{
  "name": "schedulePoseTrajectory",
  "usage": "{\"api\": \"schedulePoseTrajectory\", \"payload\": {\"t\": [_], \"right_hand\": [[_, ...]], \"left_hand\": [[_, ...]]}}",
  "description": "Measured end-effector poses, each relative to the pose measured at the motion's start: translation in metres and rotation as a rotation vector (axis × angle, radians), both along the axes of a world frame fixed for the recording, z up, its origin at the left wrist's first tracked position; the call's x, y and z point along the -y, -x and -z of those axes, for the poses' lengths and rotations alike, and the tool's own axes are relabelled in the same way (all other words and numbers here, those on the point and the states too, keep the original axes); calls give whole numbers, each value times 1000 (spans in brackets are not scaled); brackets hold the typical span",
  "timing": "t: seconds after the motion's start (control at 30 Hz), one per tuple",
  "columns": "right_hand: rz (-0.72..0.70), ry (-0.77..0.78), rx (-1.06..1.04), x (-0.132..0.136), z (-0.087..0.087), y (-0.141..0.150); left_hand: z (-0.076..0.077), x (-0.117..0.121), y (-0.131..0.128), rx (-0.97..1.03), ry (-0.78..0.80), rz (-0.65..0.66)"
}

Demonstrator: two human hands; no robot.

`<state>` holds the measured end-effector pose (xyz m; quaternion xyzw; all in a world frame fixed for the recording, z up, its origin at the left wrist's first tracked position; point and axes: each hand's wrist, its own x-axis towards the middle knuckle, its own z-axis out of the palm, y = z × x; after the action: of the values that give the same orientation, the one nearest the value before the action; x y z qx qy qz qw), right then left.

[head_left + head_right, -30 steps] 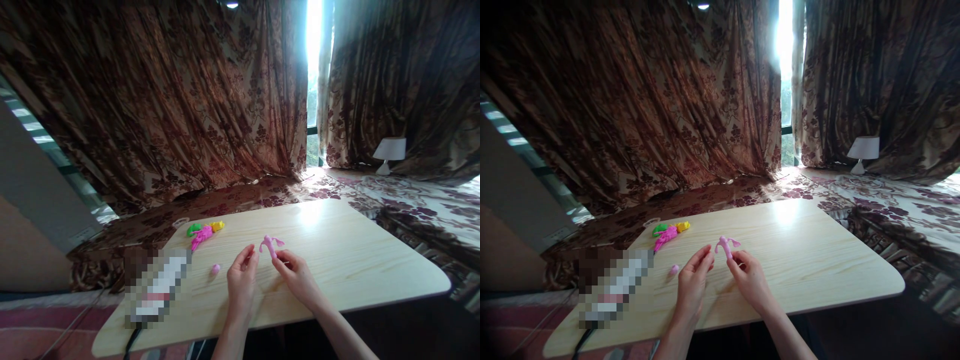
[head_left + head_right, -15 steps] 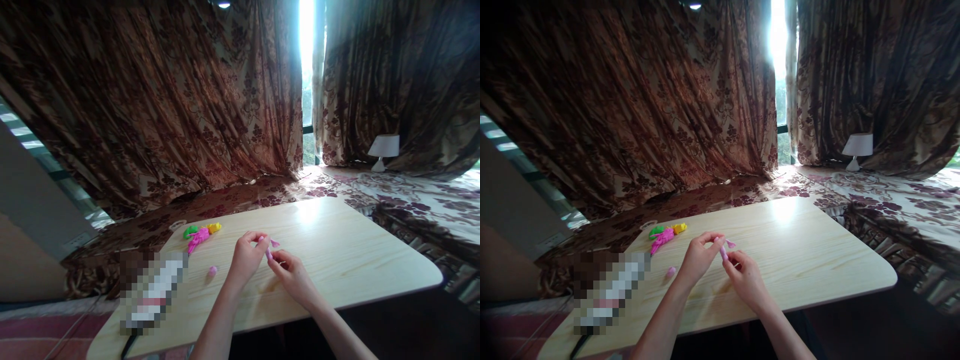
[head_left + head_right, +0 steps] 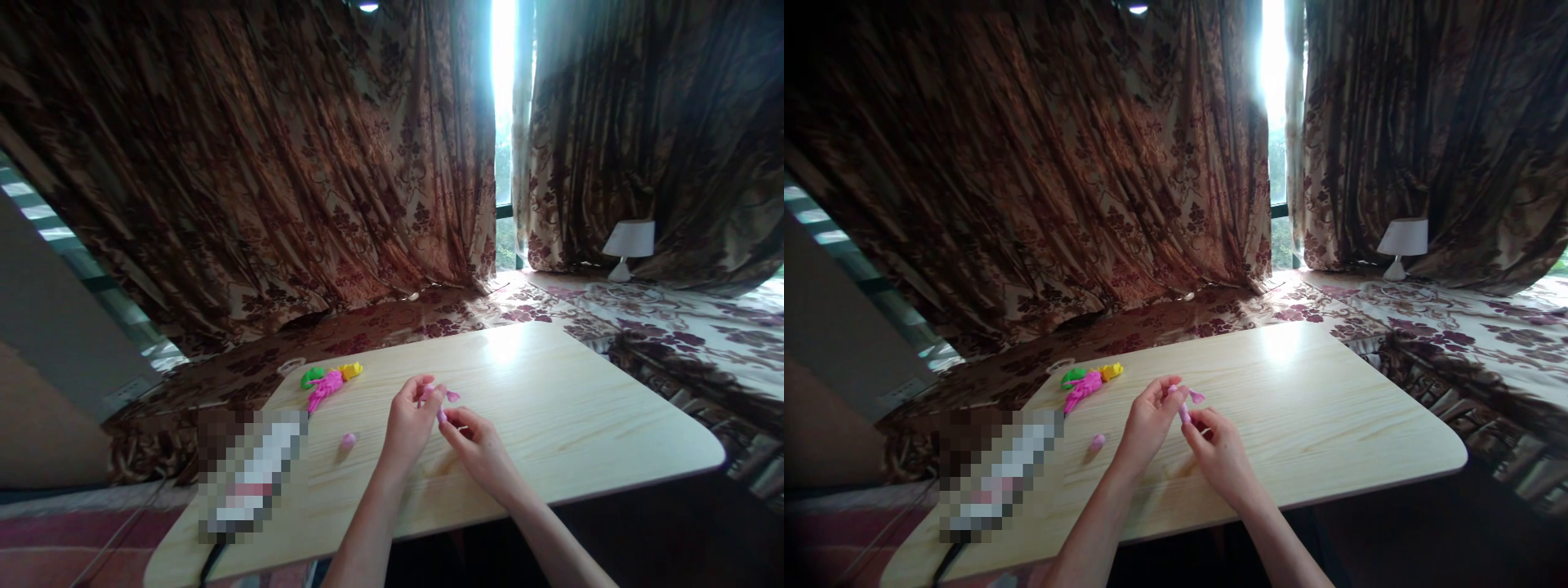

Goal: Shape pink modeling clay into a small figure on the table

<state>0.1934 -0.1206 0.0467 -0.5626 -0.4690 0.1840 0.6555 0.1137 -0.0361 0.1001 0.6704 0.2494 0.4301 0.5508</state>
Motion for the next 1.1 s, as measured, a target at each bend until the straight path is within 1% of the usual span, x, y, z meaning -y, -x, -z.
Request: {"api": "schedulePoseTrajectory", "payload": {"t": [0.13,0.3,0.43,0.67,0.83,0.97,1.1], "right_hand": [[-6,-3,-17,1,-1,1],[43,-7,-69,1,-3,-1],[63,-20,-99,2,-4,-2],[44,-26,-87,5,-6,1],[15,-26,-75,7,-9,1],[34,-26,-96,7,-10,2],[46,-29,-109,7,-9,3]], "left_hand": [[10,9,3,61,147,59],[24,9,8,144,322,32],[32,13,13,185,408,72],[38,24,13,240,451,117],[42,24,14,243,422,95],[43,23,16,234,421,86],[41,25,17,217,443,145]]}}
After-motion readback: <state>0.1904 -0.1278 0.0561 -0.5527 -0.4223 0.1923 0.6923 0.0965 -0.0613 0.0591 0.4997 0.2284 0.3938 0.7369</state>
